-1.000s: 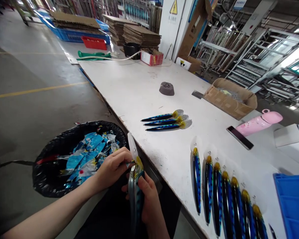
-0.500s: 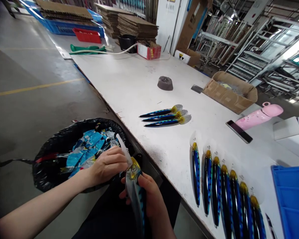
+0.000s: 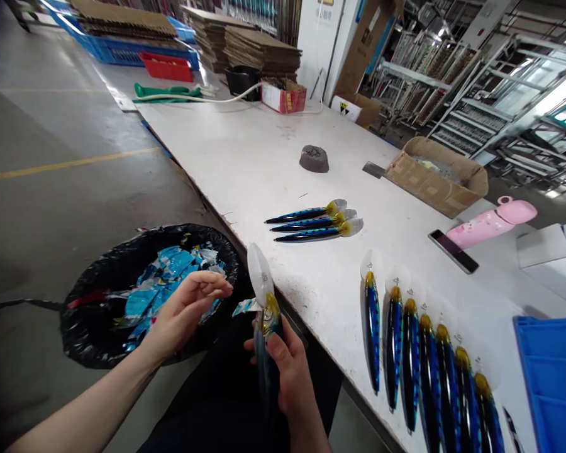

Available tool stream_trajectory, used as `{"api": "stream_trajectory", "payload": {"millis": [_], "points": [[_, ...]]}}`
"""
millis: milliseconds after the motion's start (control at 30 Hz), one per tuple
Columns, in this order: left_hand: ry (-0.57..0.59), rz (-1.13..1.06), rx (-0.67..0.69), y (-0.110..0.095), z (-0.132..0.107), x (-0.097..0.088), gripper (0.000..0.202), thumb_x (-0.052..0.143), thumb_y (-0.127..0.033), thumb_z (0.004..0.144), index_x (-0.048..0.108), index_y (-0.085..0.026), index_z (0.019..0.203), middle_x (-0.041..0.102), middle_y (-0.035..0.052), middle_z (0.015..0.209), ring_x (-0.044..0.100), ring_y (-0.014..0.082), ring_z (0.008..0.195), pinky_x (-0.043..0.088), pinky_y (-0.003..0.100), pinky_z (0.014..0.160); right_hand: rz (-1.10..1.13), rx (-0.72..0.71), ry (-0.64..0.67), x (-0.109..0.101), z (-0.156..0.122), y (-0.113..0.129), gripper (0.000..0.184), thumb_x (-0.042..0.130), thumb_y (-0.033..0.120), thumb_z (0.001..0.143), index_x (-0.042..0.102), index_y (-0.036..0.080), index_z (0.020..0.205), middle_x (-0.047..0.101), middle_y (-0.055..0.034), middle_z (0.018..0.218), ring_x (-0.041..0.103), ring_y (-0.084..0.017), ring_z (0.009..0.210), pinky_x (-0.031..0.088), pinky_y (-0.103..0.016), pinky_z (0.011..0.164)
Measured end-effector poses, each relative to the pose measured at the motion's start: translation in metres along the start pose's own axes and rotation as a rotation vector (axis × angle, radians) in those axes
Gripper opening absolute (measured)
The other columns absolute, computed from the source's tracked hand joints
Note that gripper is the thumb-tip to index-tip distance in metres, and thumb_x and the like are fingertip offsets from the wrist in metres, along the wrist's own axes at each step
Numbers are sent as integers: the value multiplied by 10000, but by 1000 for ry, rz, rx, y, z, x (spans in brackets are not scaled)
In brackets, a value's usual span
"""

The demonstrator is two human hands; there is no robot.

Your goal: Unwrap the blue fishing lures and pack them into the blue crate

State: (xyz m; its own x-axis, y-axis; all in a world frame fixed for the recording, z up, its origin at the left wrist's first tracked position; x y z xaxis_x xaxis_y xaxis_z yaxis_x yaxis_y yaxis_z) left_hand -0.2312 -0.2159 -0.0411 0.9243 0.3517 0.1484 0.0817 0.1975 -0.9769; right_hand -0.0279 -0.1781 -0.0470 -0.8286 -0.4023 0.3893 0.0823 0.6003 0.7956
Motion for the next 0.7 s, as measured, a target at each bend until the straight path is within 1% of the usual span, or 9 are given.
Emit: {"api": "stream_trajectory", "payload": {"millis": [33, 67, 167, 233, 300, 400, 500, 600, 700], "points": [[-35, -57, -100, 6, -3, 2, 166, 488, -333, 958, 555, -243, 1081, 605, 38, 1009, 603, 173, 974, 497, 307, 887, -73, -41, -38, -2, 0, 2, 503, 669, 479, 846, 619, 174, 1242, 751, -92, 963, 699, -195, 817, 532, -274, 711], [-30, -93, -179, 11, -5, 7, 224, 481, -404, 953, 564, -226, 1060, 603, 38, 981, 599, 180, 949, 504, 313, 870, -147, -80, -59, -3, -1, 3, 526, 655, 482, 858, 585, 192, 1291, 744, -90, 1022, 700, -211, 869, 535, -301, 762], [101, -149, -294, 11, -3, 30, 398, 591, -538, 849, 571, -196, 1052, 610, 44, 970, 583, 206, 925, 510, 310, 805, -343, -214, -36, 0, -1, 6, 528, 615, 465, 890, 526, 247, 1362, 649, -77, 1280, 623, -264, 1134, 472, -386, 978], [165, -169, -337, 7, 1, 43, 427, 679, -495, 791, 576, -188, 1071, 625, 37, 975, 580, 194, 891, 494, 275, 758, -431, -279, 3, 3, -2, 8, 506, 604, 439, 903, 522, 262, 1370, 577, -57, 1382, 507, -275, 1288, 363, -408, 1102], [205, -183, -397, 7, 5, 50, 372, 705, -430, 785, 602, -173, 1035, 633, 13, 886, 565, 153, 786, 465, 238, 701, -442, -288, 20, 3, -4, 9, 497, 599, 424, 909, 517, 269, 1373, 557, -49, 1405, 454, -276, 1336, 320, -416, 1135], [243, -206, -484, 10, 5, 54, 306, 724, -392, 776, 633, -147, 935, 592, -26, 724, 499, 103, 648, 413, 209, 630, -306, -208, 33, -2, -5, 6, 514, 626, 430, 890, 518, 262, 1364, 599, -69, 1350, 533, -289, 1255, 431, -423, 1044], [251, -231, -528, 14, 3, 51, 315, 754, -382, 748, 643, -141, 916, 591, -31, 704, 484, 92, 628, 387, 204, 616, -81, -83, 89, -5, -5, 0, 508, 670, 436, 856, 563, 228, 1306, 686, -95, 1179, 653, -284, 1059, 547, -395, 854], [243, -290, -565, 15, 0, 50, 327, 779, -374, 721, 651, -145, 915, 605, -32, 689, 489, 89, 609, 379, 206, 603, 97, 9, 120, -4, -3, -3, 483, 705, 425, 826, 607, 204, 1245, 722, -100, 1043, 705, -255, 865, 578, -347, 687], [226, -345, -592, 12, -2, 50, 330, 796, -360, 703, 667, -148, 920, 637, -18, 679, 508, 94, 606, 390, 212, 604, 173, 56, 128, -1, -2, -2, 444, 702, 450, 819, 656, 182, 1170, 723, -112, 1031, 710, -225, 763, 568, -290, 578]]}}
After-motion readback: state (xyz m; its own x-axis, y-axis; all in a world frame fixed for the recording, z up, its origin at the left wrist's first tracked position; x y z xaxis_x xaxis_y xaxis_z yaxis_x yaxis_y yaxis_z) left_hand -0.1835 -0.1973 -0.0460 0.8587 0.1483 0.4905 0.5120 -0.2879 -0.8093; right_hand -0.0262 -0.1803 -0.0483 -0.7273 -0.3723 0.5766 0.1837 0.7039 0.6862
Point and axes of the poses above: each hand's wrist, its own z-axis towards the middle knuckle, its own x-axis out of the palm, y = z × x, the point moved 5 cm from there along z, towards the middle knuckle
